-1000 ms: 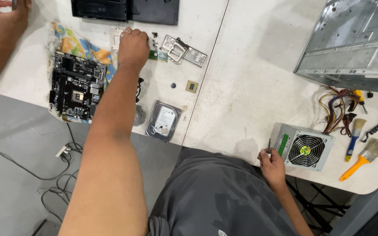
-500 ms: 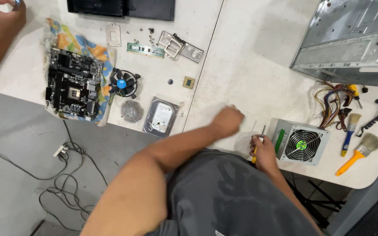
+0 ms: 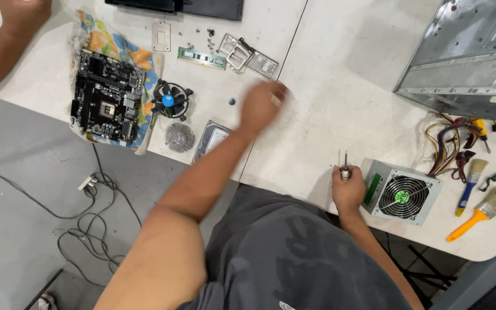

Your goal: Disassembling and inspecting a computer power supply unit using a screwdriver

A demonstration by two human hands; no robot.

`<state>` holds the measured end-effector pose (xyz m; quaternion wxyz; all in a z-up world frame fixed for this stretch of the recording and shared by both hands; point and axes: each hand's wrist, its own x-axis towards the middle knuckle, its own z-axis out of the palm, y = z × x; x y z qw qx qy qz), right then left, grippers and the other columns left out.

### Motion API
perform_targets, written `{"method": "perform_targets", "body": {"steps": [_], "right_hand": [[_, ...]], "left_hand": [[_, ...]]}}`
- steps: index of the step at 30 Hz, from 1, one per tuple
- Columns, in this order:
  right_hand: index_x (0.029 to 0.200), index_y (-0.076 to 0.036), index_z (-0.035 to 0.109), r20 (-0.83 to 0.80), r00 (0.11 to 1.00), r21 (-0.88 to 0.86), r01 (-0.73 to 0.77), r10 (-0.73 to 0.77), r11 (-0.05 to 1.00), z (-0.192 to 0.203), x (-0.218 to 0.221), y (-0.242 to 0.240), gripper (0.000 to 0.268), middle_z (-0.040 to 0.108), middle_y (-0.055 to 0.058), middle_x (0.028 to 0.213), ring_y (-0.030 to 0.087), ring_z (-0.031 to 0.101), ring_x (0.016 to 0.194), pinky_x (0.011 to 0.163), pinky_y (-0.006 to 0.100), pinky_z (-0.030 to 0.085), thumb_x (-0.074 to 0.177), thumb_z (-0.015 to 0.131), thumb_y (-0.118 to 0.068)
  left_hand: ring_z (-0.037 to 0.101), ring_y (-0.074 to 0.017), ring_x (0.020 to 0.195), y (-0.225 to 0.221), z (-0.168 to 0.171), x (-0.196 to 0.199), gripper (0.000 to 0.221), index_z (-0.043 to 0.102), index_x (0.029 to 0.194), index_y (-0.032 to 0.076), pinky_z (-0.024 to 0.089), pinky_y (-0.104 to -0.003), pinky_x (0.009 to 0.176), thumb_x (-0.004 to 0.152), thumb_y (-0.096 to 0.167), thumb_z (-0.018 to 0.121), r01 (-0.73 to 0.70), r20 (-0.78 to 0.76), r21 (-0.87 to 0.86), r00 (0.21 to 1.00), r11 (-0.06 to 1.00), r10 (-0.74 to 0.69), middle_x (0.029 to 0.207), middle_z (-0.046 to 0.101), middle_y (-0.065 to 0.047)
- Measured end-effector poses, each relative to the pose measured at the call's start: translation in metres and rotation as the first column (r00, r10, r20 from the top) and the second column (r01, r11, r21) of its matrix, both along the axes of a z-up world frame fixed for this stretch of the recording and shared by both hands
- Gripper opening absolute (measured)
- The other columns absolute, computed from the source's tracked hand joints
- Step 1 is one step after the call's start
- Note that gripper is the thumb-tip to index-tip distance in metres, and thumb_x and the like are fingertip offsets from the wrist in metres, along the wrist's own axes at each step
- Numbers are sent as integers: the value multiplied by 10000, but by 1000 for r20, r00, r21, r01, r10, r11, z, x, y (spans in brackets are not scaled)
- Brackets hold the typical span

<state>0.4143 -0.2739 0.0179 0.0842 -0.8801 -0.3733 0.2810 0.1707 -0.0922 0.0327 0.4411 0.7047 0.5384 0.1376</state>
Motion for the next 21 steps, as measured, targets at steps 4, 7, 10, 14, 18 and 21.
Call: {"method": "perform_targets", "body": {"steps": [4,7,10,14,18,21], "right_hand": [[980,-90,533,-165,985,19,63,-59,998,18,-4,7,274,604,47,794,201,599,557,573,371,466,869,596,-333],[1022,-88,520,-181,981,24,74,-69,997,13,-1,5,281,579,41,890,196,594,538,571,368,467,874,579,-319],[1022,-76,515,-206,976,22,76,-69,997,15,-1,5,253,578,53,897,186,584,529,572,367,470,889,554,-287],[1028,-78,525,-207,977,31,60,-53,998,12,2,4,261,592,69,776,186,583,532,591,375,453,896,542,-302],[1049,-77,518,-202,978,-4,49,-49,999,7,6,2,290,606,71,755,203,593,550,588,401,456,895,531,-322],[1006,-77,528,-204,978,42,52,-43,998,2,8,-1,259,611,59,865,171,593,506,572,350,466,879,551,-301]], "left_hand": [[590,-158,709,58,9,-114,104,675,840,170,475,-298,527,759,111,648,-404,-326,353,793,844,515,800,668,7],[562,-209,788,76,0,-158,116,678,905,152,496,-346,621,799,196,663,-342,-626,248,658,906,420,858,660,-46],[543,-234,865,82,-5,-168,183,675,968,156,471,-377,694,824,268,666,-272,-714,157,633,949,300,897,650,-62],[557,-267,859,90,-19,-168,184,685,940,162,450,-415,693,834,309,653,-125,-752,239,604,963,265,908,645,-60],[544,-288,884,98,-23,-167,219,659,961,153,439,-452,730,861,343,617,-50,-785,227,581,973,213,896,636,-82],[524,-300,942,101,-26,-170,160,648,978,176,414,-467,754,870,273,581,-32,-772,194,611,980,173,932,628,-87]]}}
